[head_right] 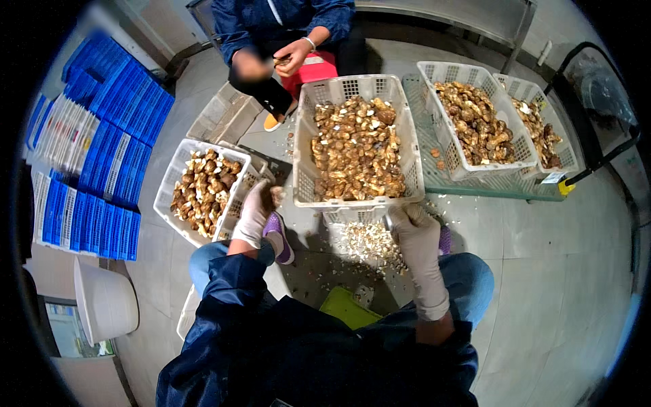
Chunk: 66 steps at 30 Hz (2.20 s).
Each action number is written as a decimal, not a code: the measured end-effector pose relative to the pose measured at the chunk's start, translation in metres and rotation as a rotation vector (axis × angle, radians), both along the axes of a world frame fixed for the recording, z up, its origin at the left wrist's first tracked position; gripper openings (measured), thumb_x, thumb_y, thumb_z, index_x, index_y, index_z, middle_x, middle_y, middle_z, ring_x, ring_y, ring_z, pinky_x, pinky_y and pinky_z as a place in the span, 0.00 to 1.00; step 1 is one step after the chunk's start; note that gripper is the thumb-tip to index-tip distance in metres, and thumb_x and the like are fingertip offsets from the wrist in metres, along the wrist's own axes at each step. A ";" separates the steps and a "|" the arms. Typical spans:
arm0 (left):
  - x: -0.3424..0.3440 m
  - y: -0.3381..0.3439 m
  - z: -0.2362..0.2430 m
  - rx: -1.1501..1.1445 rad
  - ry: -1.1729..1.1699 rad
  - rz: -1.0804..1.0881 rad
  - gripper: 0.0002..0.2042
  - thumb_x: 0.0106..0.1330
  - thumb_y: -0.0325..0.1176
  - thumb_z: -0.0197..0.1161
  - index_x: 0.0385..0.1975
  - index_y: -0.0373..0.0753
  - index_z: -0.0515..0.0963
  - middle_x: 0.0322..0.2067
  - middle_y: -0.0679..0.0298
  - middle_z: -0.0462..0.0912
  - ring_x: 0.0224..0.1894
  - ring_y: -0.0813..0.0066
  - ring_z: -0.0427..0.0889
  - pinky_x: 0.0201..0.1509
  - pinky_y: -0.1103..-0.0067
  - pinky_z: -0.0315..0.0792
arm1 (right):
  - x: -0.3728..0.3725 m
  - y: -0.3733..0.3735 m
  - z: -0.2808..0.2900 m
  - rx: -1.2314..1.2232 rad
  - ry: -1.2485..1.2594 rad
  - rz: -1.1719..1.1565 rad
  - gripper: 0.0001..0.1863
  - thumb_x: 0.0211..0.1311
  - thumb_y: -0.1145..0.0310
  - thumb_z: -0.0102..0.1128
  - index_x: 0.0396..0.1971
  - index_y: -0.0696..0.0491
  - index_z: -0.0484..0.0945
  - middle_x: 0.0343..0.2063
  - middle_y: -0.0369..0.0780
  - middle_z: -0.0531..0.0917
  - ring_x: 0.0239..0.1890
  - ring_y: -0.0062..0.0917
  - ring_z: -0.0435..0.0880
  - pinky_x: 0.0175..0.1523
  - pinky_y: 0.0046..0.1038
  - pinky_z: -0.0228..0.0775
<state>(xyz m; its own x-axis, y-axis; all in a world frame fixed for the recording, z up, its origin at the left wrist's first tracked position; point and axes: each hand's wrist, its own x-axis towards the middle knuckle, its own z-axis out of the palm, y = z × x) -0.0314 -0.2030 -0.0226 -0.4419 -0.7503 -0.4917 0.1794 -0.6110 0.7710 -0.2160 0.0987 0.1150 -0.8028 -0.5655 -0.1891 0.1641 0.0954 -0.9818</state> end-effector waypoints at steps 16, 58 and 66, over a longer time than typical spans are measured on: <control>-0.231 0.048 -0.116 -0.963 -1.447 -1.475 0.26 0.51 0.51 0.59 0.47 0.42 0.72 0.47 0.57 0.75 0.50 0.61 0.73 0.49 0.68 0.70 | -0.075 0.003 -0.020 0.208 0.185 -0.001 0.07 0.52 0.72 0.58 0.25 0.61 0.77 0.13 0.40 0.74 0.16 0.17 0.71 0.23 0.22 0.63; -0.061 0.183 0.047 -0.364 -0.289 -0.590 0.17 0.59 0.26 0.56 0.49 0.35 0.69 0.36 0.67 0.77 0.34 0.83 0.74 0.40 0.87 0.69 | -0.019 -0.014 -0.082 0.100 0.525 0.279 0.08 0.52 0.66 0.55 0.29 0.55 0.77 0.28 0.42 0.79 0.30 0.30 0.77 0.36 0.25 0.69; -0.005 0.214 0.057 -0.271 -0.143 -0.520 0.09 0.58 0.24 0.56 0.39 0.35 0.74 0.28 0.71 0.76 0.27 0.86 0.71 0.31 0.88 0.67 | 0.029 -0.014 -0.117 0.296 1.015 0.246 0.02 0.48 0.74 0.54 0.22 0.56 0.76 0.18 0.43 0.76 0.21 0.33 0.75 0.29 0.28 0.69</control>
<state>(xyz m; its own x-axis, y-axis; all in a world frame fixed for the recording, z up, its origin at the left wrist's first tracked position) -0.0361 0.0106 0.0343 -0.7280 -0.5606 -0.3947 -0.2072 -0.3688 0.9061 -0.1870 0.0852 -0.0021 -0.5326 -0.7732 0.3443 -0.7677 0.2699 -0.5812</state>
